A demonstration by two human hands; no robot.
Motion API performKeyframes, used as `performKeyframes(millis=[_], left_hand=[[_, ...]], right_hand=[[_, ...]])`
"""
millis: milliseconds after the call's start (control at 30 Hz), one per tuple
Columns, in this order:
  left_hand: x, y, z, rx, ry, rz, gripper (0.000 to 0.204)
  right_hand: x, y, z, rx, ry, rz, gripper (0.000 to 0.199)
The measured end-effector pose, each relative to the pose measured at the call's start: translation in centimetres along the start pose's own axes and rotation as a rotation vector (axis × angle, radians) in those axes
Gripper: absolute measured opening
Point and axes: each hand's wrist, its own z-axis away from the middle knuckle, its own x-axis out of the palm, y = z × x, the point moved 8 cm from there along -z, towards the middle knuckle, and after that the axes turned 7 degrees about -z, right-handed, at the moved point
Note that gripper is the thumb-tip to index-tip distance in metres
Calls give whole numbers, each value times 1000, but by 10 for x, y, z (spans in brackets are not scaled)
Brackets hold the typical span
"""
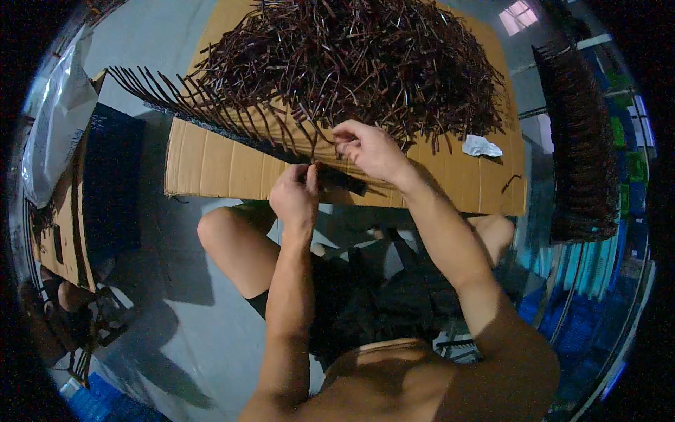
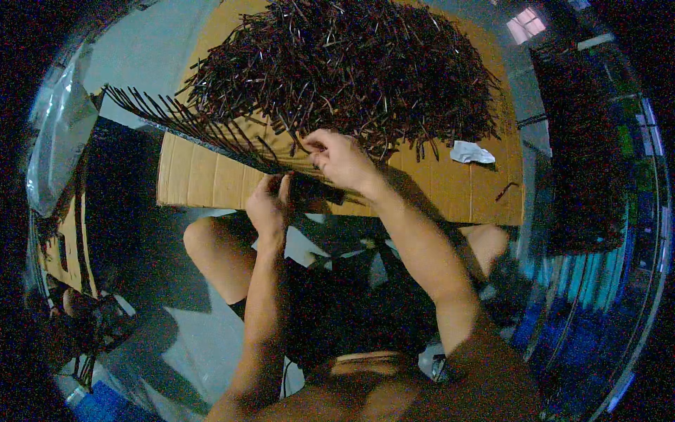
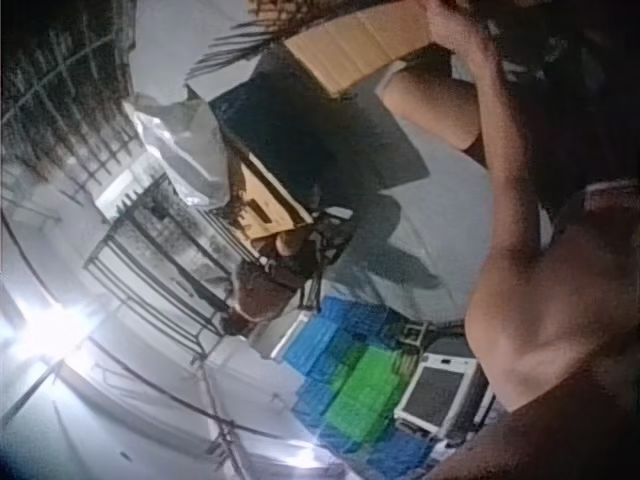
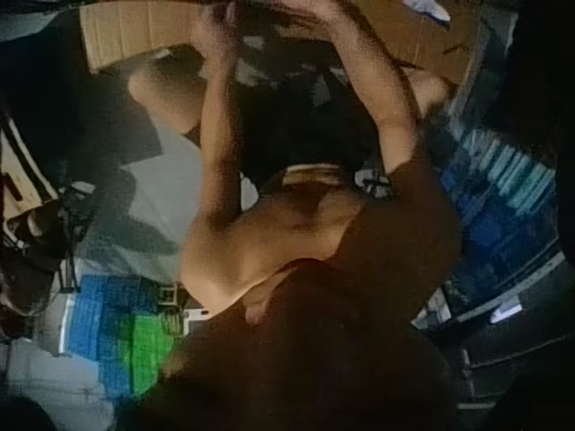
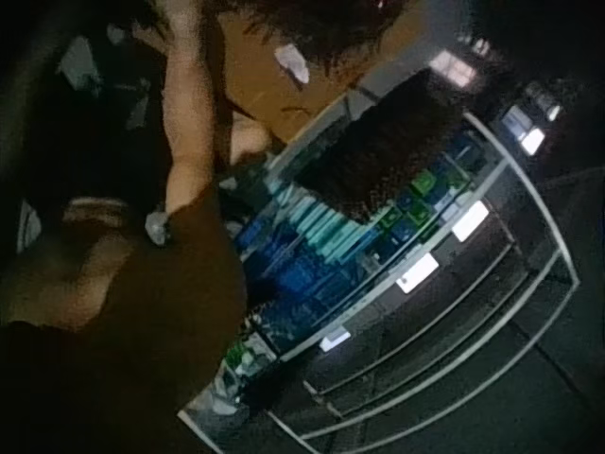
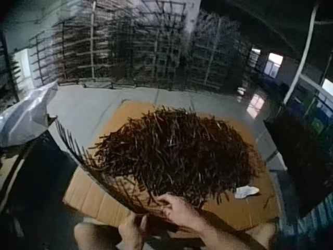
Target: The person sits on the floor and repeatedly picks up small dark hooks from a pile on a cardboard sheet, then inserts them into slots on a long black strip. Completed strips are placed on a nearby metal rack. The person continues this process throughout the clip.
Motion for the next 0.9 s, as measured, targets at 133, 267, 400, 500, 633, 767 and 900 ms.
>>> performKeyframes(millis=[133,267,400,500,633,767,900], left_hand=[[-16,-5,-31,18,10,60,21],[-4,-1,1,44,-94,60,19],[-1,19,4,99,-67,-16,17],[5,15,8,123,-5,37,16],[9,17,6,136,6,115,17],[7,19,4,164,30,109,21],[3,23,3,147,46,102,21]], right_hand=[[9,2,-36,-52,207,156,17],[26,1,-14,-143,273,530,20],[-7,41,-11,458,257,-254,18],[-19,35,-1,375,152,46,35],[-22,31,17,459,238,-579,34],[-40,28,22,342,325,-799,23],[-34,23,30,393,126,-742,25]])
